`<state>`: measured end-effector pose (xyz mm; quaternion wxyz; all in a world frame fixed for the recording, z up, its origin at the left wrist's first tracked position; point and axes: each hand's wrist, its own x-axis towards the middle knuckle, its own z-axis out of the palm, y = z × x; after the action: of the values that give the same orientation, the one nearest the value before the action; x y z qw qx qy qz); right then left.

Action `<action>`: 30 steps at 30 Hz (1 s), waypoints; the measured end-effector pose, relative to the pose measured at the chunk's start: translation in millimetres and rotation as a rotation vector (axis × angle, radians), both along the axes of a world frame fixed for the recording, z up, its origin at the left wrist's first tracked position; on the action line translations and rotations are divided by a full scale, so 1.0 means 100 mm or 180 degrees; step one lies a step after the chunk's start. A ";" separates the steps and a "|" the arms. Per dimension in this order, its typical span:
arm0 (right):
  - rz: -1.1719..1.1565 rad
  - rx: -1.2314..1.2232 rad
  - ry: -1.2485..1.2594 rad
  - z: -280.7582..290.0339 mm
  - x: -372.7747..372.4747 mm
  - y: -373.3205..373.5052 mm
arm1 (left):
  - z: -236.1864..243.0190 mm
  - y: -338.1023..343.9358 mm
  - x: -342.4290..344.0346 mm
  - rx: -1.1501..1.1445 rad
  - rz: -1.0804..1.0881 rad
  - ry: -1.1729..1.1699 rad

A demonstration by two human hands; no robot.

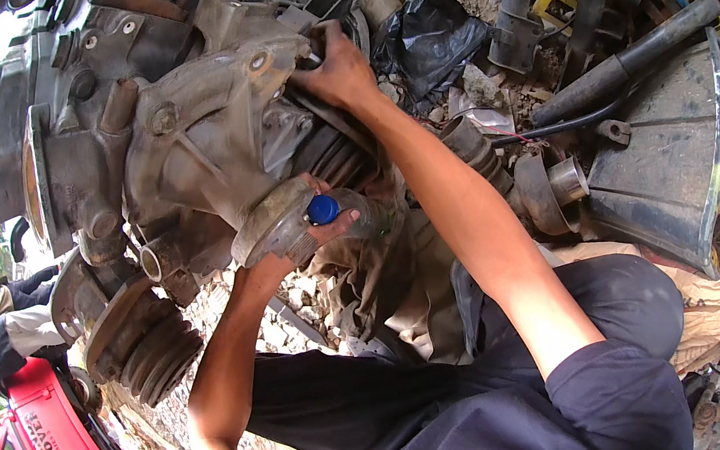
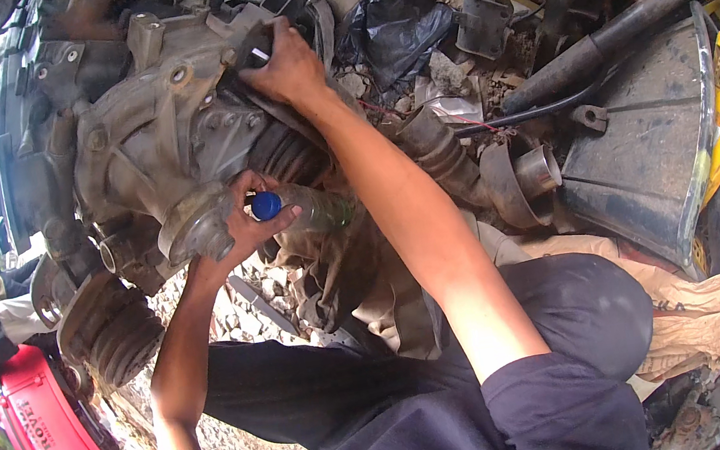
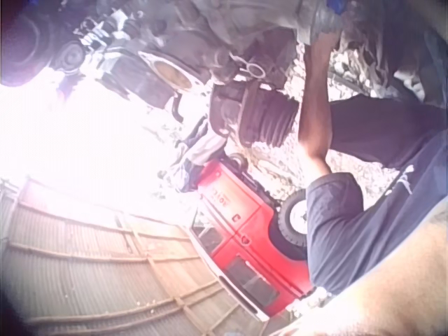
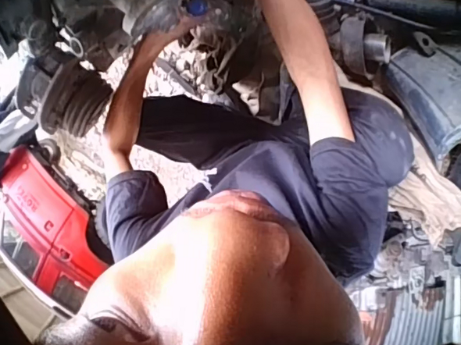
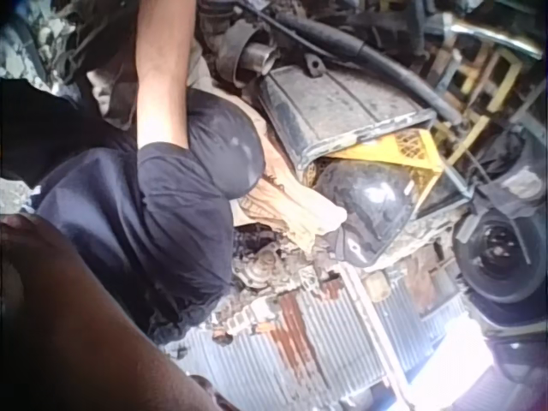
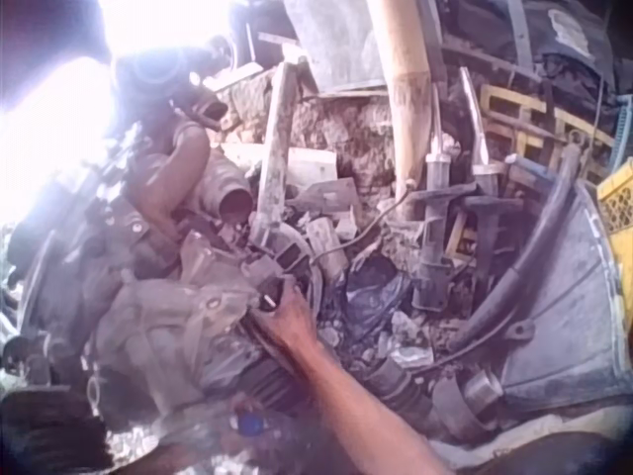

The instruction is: The person is cleaning and manipulating components of a detached engine block while sitting on the ground, using a cloth to wipe parts and a tool to reach into small openings.

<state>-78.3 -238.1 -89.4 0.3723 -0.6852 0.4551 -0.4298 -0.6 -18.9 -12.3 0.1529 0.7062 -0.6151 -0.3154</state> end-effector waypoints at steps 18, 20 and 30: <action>0.0304 0.0056 -0.0276 -0.11 -0.06 0.00 | -0.20 0.09 0.08 -0.0440 0.0074 0.0071; 0.0354 0.0375 -0.0516 -0.20 -0.06 -0.10 | -0.24 0.10 0.10 -0.0425 0.0081 0.0171; -0.1840 0.0871 -0.1425 -0.60 -0.52 -0.37 | 0.08 0.02 0.03 0.0123 0.0036 -0.0268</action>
<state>-130.5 -275.1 -149.8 0.4139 -0.3620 0.5901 -0.5912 2.1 -17.3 -4.6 0.1149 0.7252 -0.6108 -0.2964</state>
